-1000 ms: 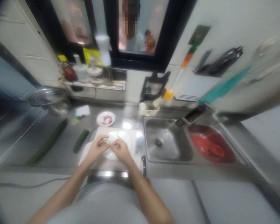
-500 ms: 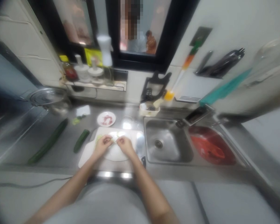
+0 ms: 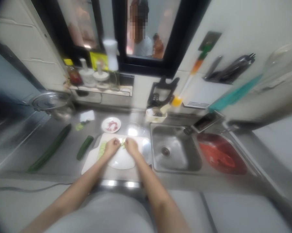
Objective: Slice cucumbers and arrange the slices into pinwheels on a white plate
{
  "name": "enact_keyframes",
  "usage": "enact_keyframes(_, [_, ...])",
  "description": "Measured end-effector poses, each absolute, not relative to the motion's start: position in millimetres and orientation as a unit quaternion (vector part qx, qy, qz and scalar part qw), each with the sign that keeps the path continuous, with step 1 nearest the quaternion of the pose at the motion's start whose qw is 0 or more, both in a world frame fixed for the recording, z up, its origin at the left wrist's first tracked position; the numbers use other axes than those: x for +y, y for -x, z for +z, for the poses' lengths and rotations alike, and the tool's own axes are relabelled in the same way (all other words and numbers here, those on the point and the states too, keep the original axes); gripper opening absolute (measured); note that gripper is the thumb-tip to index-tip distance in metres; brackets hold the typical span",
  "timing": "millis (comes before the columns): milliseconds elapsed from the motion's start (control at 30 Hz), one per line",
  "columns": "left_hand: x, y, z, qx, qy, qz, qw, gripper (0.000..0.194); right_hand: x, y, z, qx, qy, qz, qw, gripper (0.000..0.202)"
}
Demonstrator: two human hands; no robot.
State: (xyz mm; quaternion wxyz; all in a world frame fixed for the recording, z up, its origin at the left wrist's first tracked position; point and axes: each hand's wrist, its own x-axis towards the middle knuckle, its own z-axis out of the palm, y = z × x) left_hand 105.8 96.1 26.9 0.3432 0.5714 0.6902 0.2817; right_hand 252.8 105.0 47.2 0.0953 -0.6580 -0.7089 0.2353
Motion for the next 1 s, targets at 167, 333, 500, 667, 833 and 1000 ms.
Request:
enact_keyframes(167, [101.3,-108.6,23.7,0.702,-0.595,0.240,0.309,0.013,108.9,-249.5,45.6,-0.719,0.660,0.210,0.062,0.018])
enact_keyframes(333, [102.7,-110.9,23.1,0.699,-0.623,0.208,0.283,0.016,110.1,-248.1,42.2,-0.729,0.656,0.190,0.039,0.020])
enact_keyframes(500, [103.3,-111.8,25.8,0.698,-0.647,0.168,0.257,0.018,110.0,-247.8,39.3,-0.737,0.653,0.176,0.022,0.019])
enact_keyframes(667, [102.6,-111.2,28.6,0.695,-0.659,0.149,0.246,0.017,109.5,-247.8,38.0,-0.740,0.653,0.163,0.014,0.020])
enact_keyframes(833, [99.9,-111.5,30.9,0.692,-0.668,0.149,0.232,0.016,109.8,-248.8,37.4,-0.741,0.654,0.152,0.007,0.021])
enact_keyframes(1000, [97.6,-113.5,31.7,0.686,-0.672,0.151,0.234,0.016,108.8,-249.5,36.0,-0.744,0.652,0.146,0.013,0.021])
